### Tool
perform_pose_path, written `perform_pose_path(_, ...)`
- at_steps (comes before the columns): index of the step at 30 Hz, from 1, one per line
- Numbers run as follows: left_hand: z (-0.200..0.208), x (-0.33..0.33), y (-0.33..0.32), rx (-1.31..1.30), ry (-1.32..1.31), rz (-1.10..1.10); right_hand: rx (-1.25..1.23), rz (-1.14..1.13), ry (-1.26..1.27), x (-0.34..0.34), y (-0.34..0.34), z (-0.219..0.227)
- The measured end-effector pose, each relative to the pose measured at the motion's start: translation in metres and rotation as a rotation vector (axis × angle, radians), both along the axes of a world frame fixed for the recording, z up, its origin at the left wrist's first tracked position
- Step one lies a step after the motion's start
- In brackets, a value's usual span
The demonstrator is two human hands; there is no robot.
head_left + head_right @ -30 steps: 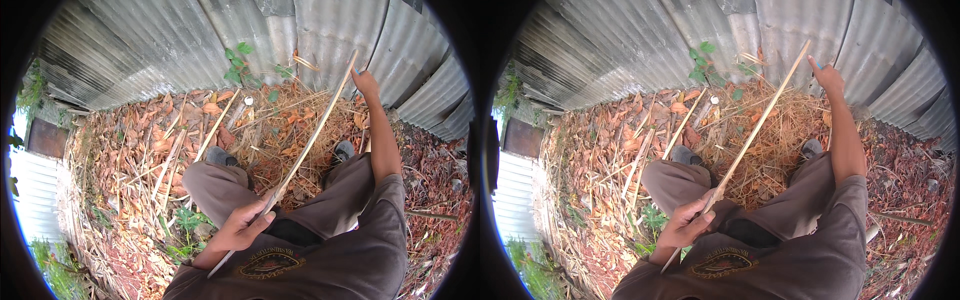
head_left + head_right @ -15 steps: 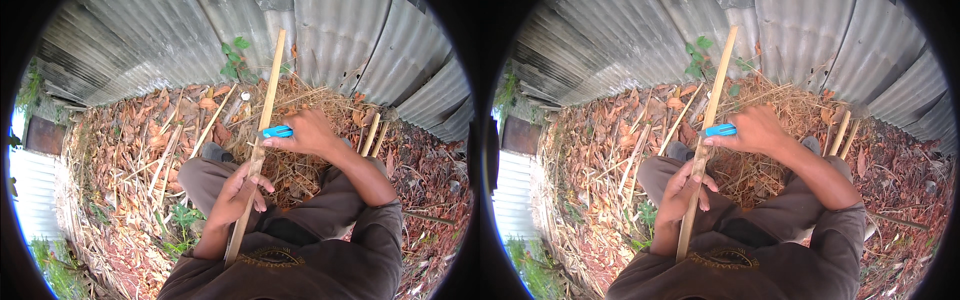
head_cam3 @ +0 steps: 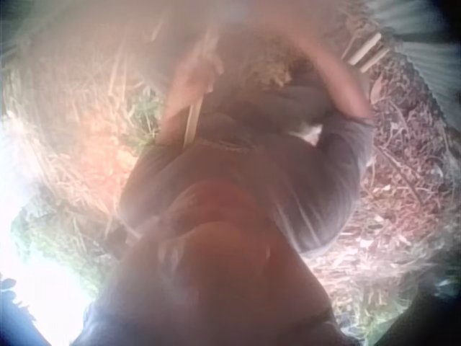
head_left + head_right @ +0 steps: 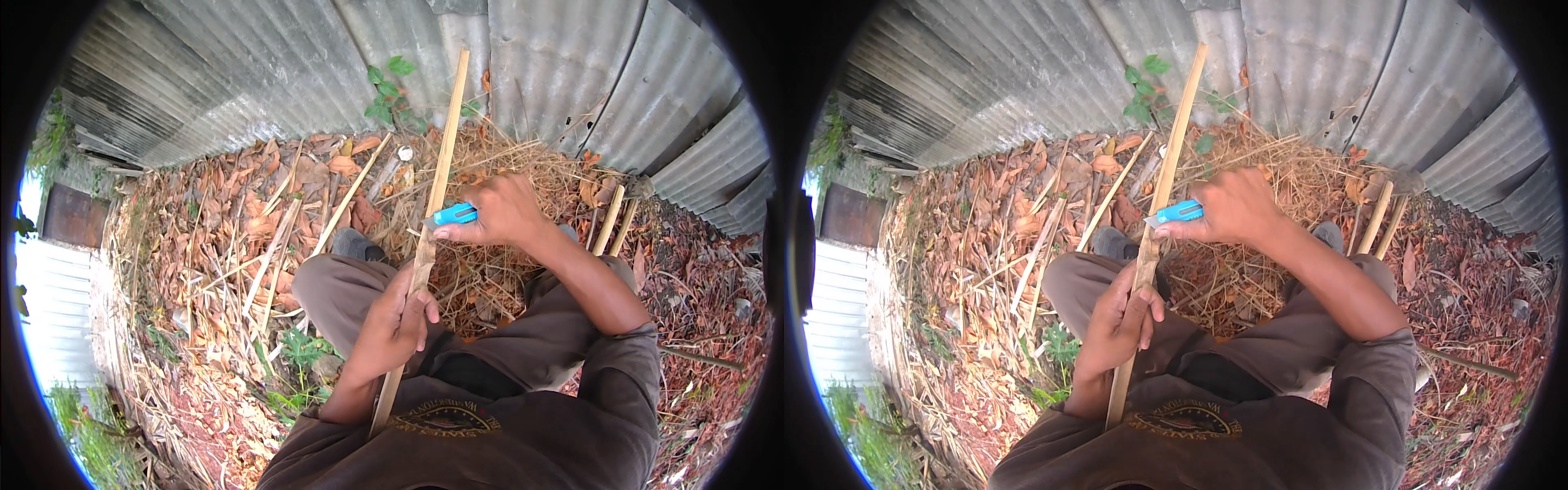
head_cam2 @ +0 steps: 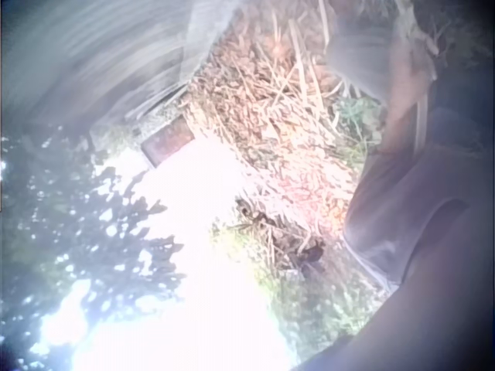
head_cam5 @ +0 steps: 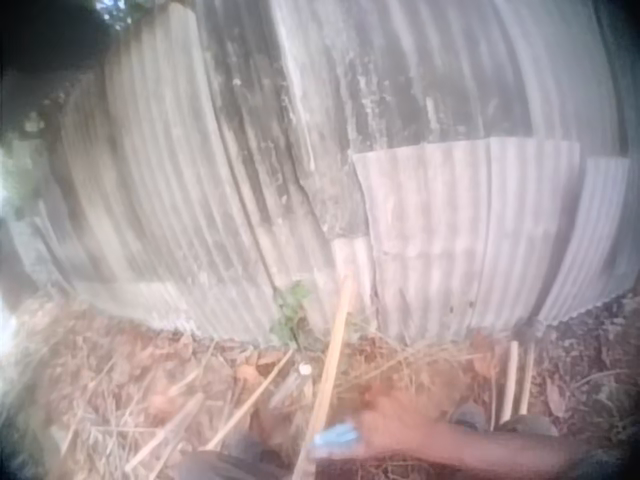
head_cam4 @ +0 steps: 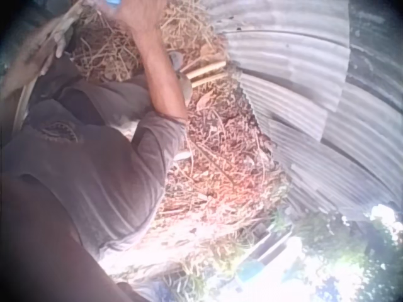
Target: The person sits on the ground and uses a blue utility knife to shave and smooth a long bamboo stick. They hold the stick with their left hand and scrape along its length with the knife in their right hand, removing thin strips of bamboo.
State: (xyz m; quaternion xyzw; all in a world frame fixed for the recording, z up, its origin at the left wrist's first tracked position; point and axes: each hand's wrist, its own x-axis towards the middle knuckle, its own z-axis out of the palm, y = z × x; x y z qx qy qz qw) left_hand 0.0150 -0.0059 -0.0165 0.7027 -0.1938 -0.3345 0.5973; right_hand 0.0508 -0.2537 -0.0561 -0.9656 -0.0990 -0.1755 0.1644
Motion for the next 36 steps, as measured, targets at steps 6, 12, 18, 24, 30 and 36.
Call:
perform_pose_path(6,0.004,0.001,-0.005,0.022,-0.082,-0.014,-0.009,-0.121,-0.028,0.018,-0.015,-0.001)
perform_pose_path(12,0.006,-0.018,0.000,-0.028,0.016,-0.069,0.097,-0.458,0.148,0.045,-0.076,0.006)
perform_pose_path(18,0.008,-0.022,0.006,-0.038,0.024,-0.226,0.270,-0.834,0.102,0.063,-0.144,-0.003)
perform_pose_path(24,0.001,-0.017,0.022,-0.123,0.174,-0.147,0.417,-0.892,0.268,0.031,-0.226,-0.038)
perform_pose_path(30,-0.013,-0.001,0.002,-0.157,0.181,-0.016,0.352,-0.354,0.230,0.002,-0.069,0.032)
perform_pose_path(36,-0.015,0.002,-0.006,-0.133,0.082,0.045,0.113,-0.057,0.118,-0.027,-0.010,0.023)
